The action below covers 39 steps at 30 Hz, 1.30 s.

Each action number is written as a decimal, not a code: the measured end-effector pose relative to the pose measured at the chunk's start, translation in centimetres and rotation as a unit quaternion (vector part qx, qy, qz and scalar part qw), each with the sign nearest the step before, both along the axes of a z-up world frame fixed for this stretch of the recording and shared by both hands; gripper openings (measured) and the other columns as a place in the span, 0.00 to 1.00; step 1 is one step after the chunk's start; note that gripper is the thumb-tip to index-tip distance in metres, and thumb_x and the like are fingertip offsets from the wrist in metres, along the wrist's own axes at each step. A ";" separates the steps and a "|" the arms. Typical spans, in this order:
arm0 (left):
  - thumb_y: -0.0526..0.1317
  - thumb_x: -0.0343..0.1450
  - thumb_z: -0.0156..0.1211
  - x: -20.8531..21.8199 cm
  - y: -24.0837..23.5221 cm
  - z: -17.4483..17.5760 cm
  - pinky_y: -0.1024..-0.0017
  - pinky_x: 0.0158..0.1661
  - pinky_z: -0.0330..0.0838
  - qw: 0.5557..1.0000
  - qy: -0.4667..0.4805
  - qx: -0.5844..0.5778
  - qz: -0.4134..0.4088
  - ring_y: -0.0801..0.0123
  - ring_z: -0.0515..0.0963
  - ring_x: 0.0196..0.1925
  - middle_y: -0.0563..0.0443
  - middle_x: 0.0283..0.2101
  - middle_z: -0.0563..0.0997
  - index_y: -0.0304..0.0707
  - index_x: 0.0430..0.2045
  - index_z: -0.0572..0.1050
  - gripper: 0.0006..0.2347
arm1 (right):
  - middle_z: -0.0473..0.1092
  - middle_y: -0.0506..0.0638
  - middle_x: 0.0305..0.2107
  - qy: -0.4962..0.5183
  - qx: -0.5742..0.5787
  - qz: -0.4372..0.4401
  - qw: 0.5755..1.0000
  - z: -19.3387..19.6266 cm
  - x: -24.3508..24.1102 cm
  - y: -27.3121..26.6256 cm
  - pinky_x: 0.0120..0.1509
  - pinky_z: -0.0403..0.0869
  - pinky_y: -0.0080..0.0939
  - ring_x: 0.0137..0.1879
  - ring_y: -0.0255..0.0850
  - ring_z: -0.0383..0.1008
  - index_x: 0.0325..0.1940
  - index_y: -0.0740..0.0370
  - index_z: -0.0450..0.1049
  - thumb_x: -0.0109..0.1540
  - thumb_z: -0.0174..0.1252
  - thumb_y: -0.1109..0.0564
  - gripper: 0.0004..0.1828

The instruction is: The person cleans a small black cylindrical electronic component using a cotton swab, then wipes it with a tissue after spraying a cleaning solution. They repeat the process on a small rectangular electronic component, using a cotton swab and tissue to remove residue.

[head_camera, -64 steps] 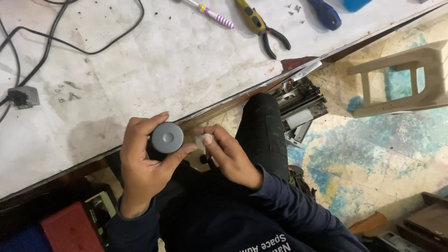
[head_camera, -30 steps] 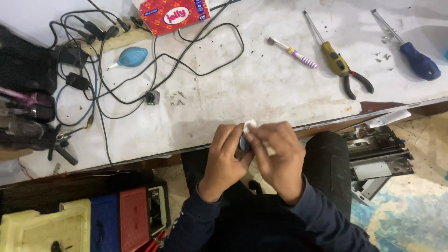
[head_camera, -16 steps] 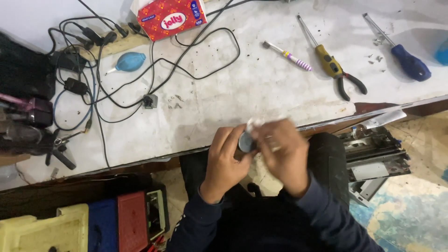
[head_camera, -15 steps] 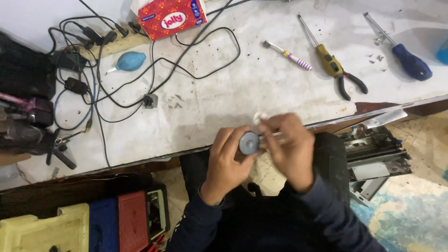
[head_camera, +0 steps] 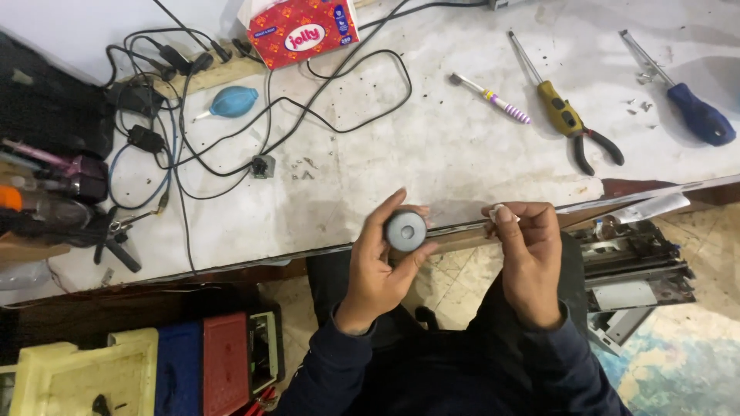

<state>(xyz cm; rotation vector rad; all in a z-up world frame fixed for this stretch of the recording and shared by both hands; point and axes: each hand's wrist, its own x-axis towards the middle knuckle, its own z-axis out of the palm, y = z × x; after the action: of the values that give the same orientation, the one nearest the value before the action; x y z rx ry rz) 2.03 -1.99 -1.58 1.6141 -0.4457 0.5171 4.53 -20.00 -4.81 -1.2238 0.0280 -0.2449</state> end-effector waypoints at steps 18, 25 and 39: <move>0.70 0.75 0.28 0.5 1.8 -1.0 0.63 0.31 0.78 0.847 0.344 -0.378 -0.146 0.50 0.84 0.32 0.22 0.44 0.82 0.28 0.46 0.71 0.38 | 0.53 0.51 0.21 0.088 0.011 0.136 0.987 -0.2 -1.1 -0.1 0.24 0.57 0.35 0.25 0.35 0.48 0.33 0.66 0.64 0.76 0.42 0.51 0.21; 0.69 0.77 0.26 0.7 1.9 -1.6 0.67 0.29 0.74 0.865 0.343 -0.350 -0.112 0.56 0.82 0.29 0.26 0.43 0.83 0.32 0.46 0.70 0.35 | 0.52 0.50 0.21 0.101 -0.036 0.162 0.981 -1.1 -1.1 -0.5 0.23 0.59 0.37 0.24 0.37 0.48 0.29 0.63 0.63 0.74 0.41 0.51 0.22; 0.43 0.72 0.63 0.4 0.7 -0.2 0.73 0.44 0.71 0.962 0.190 -0.197 0.016 0.69 0.74 0.43 0.40 0.47 0.77 0.33 0.57 0.65 0.22 | 0.66 0.59 0.23 0.120 -0.069 0.225 0.964 0.2 -1.1 2.0 0.25 0.68 0.39 0.22 0.43 0.66 0.42 0.69 0.67 0.69 0.50 0.60 0.07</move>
<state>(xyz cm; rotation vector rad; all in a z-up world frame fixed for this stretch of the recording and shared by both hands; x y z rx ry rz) 2.44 -1.26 -1.78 1.2936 -0.0214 0.2856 3.42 -18.02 -4.66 -1.3579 -0.0580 0.3046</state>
